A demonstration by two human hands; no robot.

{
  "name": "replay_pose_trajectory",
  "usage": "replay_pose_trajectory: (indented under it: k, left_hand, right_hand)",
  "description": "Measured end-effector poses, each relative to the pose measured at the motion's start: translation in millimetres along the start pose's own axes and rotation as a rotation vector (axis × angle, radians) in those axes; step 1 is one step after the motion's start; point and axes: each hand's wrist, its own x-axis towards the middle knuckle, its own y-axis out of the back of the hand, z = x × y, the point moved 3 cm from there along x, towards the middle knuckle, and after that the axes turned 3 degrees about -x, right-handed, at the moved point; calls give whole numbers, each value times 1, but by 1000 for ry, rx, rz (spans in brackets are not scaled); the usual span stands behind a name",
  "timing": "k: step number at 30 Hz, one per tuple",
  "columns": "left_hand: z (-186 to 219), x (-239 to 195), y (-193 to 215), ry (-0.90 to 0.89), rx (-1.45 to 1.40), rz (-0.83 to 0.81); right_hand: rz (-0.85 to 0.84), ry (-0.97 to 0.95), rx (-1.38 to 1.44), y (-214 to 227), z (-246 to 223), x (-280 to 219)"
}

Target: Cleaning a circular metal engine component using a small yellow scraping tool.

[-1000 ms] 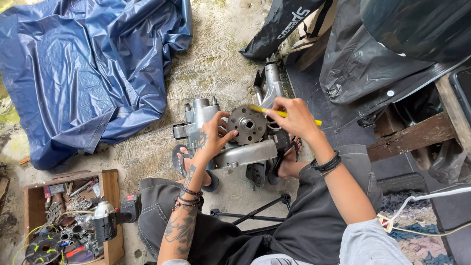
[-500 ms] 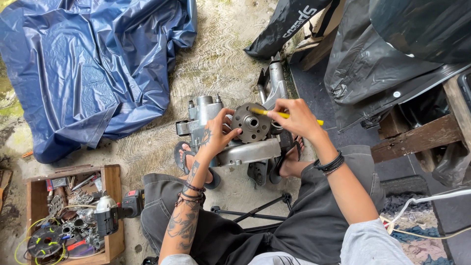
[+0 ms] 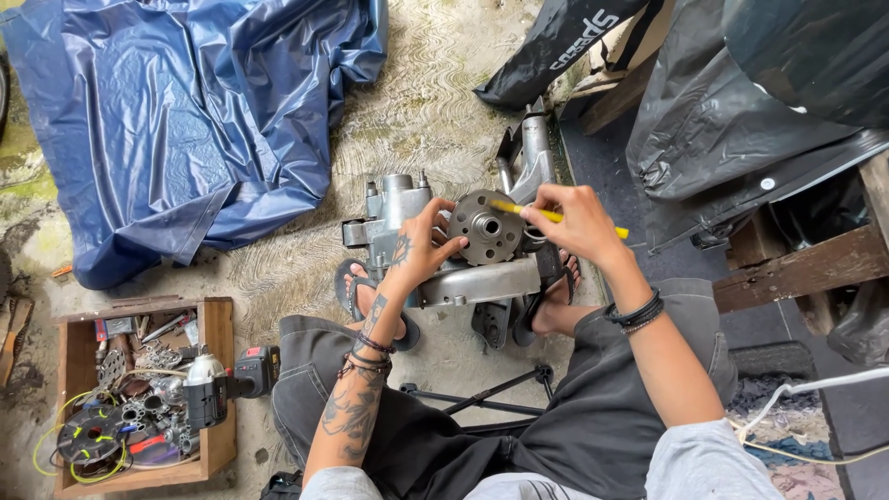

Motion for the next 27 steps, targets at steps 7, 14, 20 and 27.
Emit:
replay_pose_trajectory:
  k: [7, 14, 20, 27]
  left_hand:
    - [6, 0, 2, -16, 19, -1]
    - [-6, 2, -2, -18, 3, 11]
    - [-2, 2, 1, -20, -8, 2]
    - [-7, 2, -3, -15, -19, 1]
  right_hand:
    - [-11, 4, 2, 2, -13, -2]
    - [4, 30, 3, -10, -1, 0]
    - [47, -8, -79, 1, -8, 3]
    - [44, -26, -120, -7, -8, 2]
